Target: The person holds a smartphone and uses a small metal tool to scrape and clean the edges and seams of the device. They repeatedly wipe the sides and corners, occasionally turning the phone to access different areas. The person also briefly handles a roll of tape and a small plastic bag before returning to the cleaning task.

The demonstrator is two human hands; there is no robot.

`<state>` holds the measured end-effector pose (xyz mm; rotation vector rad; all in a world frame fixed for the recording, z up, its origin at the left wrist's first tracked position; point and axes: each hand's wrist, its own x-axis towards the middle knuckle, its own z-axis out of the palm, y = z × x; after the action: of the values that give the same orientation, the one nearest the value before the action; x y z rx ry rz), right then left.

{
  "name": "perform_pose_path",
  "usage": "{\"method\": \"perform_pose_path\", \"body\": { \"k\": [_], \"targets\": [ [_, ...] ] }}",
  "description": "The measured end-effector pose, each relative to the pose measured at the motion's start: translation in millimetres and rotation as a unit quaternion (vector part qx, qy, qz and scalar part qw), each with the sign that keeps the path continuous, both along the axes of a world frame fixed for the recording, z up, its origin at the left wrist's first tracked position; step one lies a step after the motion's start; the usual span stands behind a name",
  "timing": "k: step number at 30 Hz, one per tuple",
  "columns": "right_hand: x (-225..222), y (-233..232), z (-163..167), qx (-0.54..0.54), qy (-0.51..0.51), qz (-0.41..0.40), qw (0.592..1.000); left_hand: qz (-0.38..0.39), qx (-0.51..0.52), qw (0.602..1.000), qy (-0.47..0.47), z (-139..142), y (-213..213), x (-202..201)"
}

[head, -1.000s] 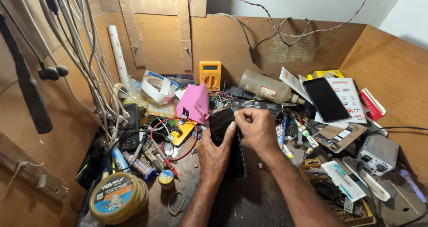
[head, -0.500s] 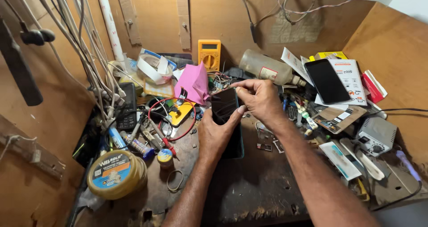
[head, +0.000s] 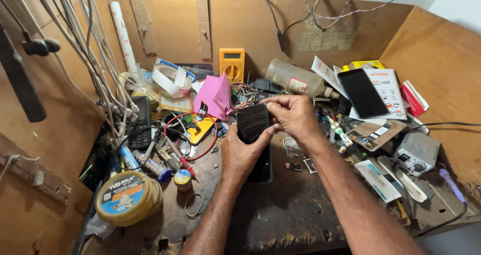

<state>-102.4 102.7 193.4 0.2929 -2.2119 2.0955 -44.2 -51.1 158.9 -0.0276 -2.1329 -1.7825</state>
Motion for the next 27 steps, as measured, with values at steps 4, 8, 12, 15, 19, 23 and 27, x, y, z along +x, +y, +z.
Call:
{"method": "perform_pose_path", "body": {
  "k": [4, 8, 12, 15, 19, 23, 27],
  "targets": [
    [32.0, -8.7, 4.0, -0.039, -0.054, -0.048, 0.997, -0.007, 0.028, 0.999, 0.025, -1.2, -2.9, 2.0],
    [89.5, -11.4, -16.1, -0.017, -0.036, -0.129, 0.991, -0.006, 0.078, 0.997, 0.003, -4.3, -4.4, 0.7],
    [135.1, -27.0, -50.9, -0.024, -0.024, -0.178, 0.983, 0.003, 0.081, 0.997, -0.001, -9.1, -4.6, -0.8],
    [152.0, -33.2, -63.4, -0.018, 0.016, -0.166, 0.986, -0.002, 0.106, 0.994, -0.007, -11.0, -5.5, 4.1],
    [167.7, -29.8, -61.5, -0.009, 0.039, -0.148, 0.988, 0.014, 0.132, 0.991, -0.009, -9.0, -4.4, 14.5],
    [173.6, -25.4, -56.6, 0.004, 0.031, -0.153, 0.988, 0.008, 0.151, 0.988, -0.017, -5.7, 0.3, 20.5],
    [174.6, -22.4, -57.5, 0.014, 0.040, -0.156, 0.987, 0.024, 0.143, 0.989, -0.021, -5.5, 2.8, 22.4]
  ]
}}
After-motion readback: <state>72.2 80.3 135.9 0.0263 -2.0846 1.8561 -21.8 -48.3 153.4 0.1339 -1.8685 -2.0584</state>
